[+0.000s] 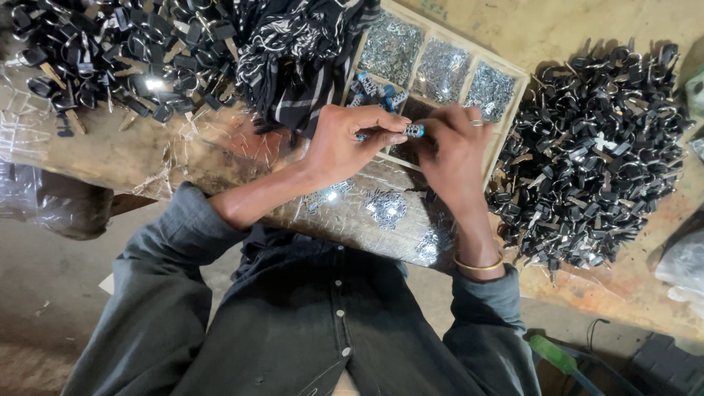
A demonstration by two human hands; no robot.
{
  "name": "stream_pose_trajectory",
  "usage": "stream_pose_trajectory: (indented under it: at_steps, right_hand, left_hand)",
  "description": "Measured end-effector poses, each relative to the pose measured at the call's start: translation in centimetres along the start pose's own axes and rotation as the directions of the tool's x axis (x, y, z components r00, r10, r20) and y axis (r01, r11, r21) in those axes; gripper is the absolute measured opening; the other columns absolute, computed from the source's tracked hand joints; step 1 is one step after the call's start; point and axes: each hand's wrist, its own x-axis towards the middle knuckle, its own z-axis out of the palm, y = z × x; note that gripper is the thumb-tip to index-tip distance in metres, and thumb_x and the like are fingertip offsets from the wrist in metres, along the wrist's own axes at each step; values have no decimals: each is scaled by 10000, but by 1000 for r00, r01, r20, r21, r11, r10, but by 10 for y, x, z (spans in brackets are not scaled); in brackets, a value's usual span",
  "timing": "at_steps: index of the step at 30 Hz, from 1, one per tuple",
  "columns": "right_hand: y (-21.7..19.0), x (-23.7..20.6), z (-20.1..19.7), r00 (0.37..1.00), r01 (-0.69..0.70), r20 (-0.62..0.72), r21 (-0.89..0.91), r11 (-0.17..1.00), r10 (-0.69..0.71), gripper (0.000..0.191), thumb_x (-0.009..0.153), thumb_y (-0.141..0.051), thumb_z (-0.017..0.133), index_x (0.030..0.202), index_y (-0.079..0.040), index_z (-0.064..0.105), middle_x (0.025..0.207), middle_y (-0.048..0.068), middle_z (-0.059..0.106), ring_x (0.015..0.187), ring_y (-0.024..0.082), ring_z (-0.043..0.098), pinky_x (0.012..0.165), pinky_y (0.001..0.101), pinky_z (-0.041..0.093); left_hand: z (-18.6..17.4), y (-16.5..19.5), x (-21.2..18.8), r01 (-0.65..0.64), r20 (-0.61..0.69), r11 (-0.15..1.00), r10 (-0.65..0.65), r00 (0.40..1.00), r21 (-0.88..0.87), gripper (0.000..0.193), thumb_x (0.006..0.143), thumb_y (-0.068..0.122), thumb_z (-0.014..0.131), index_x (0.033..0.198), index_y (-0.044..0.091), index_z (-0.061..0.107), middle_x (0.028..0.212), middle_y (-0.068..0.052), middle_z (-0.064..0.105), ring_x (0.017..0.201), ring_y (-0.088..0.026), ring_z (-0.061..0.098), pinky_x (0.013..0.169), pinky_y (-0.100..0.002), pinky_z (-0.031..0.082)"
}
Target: The person sits at a workbench assembling small cylindrical components by hand, fitting pieces together and placing the finished assemblies into a compartmented wooden tray. Large piles of black parts and small hardware surround the work area on the table.
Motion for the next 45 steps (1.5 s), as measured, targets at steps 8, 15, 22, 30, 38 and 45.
stream_pose_trajectory:
  at_steps: [8,15,22,30,38,45]
  right_hand:
    - [11,-5,-1,960,-186,-19,704,685,279,95,978,18,746,1052,-42,738,1031,36,661,931,126,566,840,296,434]
    - [5,-14,19,943,-254,201,950,181,265,67,1049,38,639,1099,31,684,1132,49,630,1050,111,566,969,253,452]
    - [1,-15,23,945,-240,155,925,293,287,64,1061,42,628,1104,46,675,1139,59,640,1046,108,582,964,254,465]
    - [2,-15,8,957,-253,155,857,449,244,179,978,70,713,1150,25,734,1192,59,640,970,61,609,765,200,479]
    - [10,-6,9,942,-135,-120,719,682,313,74,1037,-4,741,1082,-56,767,1085,56,750,983,118,669,829,265,556]
    - [9,-5,-25,986,-115,-76,354,928,151,162,958,-43,805,1119,-36,797,1043,76,731,959,189,607,890,328,461]
  left_hand:
    - [0,0,1,4,23,1000,-4,1000,-13,181,917,-54,769,1093,-20,744,1099,-118,782,1006,-192,789,862,-275,665]
    - [-1,1,1,19,53,999,-21,998,35,158,892,1,818,1037,0,757,1058,-100,794,940,-157,792,794,-260,662]
    - [0,-1,0,-8,41,998,5,999,59,163,889,12,824,1037,6,756,1050,-95,793,935,-166,799,802,-263,664]
    - [0,-5,-1,5,57,997,-10,998,82,163,896,31,824,1046,15,764,1037,-94,793,936,-169,797,797,-264,676]
    - [0,-2,1,5,37,999,-7,999,52,175,887,25,825,1051,13,767,1076,-107,789,950,-168,796,826,-263,670]
    - [-1,0,2,-8,32,998,6,999,61,174,888,10,829,1050,9,767,1054,-100,792,944,-175,799,824,-272,663]
